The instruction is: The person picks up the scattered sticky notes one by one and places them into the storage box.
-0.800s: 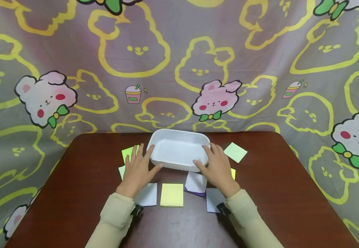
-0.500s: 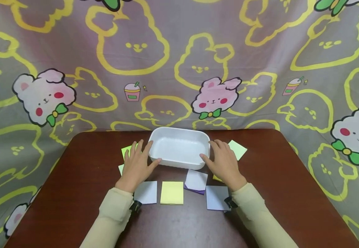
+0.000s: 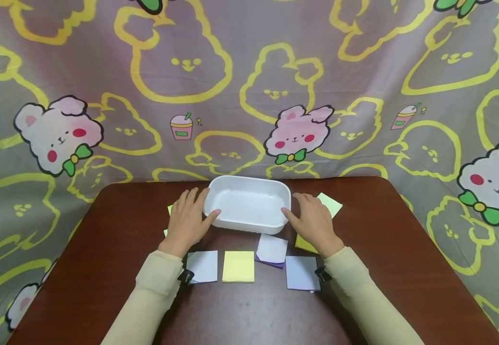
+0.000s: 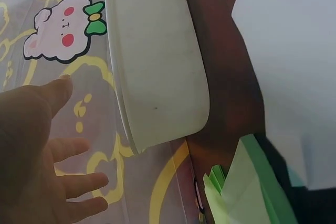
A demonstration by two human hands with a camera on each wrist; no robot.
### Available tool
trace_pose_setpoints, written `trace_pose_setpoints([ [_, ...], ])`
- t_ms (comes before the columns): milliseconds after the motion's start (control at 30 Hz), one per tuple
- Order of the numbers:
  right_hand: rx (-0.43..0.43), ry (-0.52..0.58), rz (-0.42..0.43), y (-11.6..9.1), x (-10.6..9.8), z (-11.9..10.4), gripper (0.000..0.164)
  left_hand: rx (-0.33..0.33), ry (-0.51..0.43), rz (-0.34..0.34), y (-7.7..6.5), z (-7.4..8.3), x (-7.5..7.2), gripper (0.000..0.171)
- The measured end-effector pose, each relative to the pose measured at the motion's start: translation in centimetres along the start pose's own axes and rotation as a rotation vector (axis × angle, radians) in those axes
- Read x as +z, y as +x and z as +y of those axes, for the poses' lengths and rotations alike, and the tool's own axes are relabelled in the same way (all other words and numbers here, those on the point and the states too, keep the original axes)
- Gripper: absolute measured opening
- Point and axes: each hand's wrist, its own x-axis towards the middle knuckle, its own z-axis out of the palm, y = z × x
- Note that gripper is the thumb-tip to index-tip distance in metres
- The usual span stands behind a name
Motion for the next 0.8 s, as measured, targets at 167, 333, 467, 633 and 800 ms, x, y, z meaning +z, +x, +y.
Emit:
trace_pose_setpoints([
  [167,0.01,-0.004,-0.009,0.1,0.1,0.2,0.061,-0.003,0.001,0.011,0.6,-0.3,-0.3,0.073],
  [333,0.02,0.009,-0.017,0.4,0.1,0.6,0.058,-0.03,-0.005,-0.008,1.3,-0.5,-0.4,0.071],
  [467,0.026,0.009,-0.017,0.5,0.2,1.0,0.054,-0.033,-0.015,-0.028,1.7,-0.6,-0.2,0.069],
  [633,0.012,0.02,-0.012,0.9,0.4,1.2,0.05,-0.022,-0.003,-0.025,2.2,-0.8,0.2,0.064],
  [800,0.015,0.017,-0.018,1.3,0.6,1.4,0.046,-0.019,0.02,-0.031,3.2,-1.0,0.5,0.055],
])
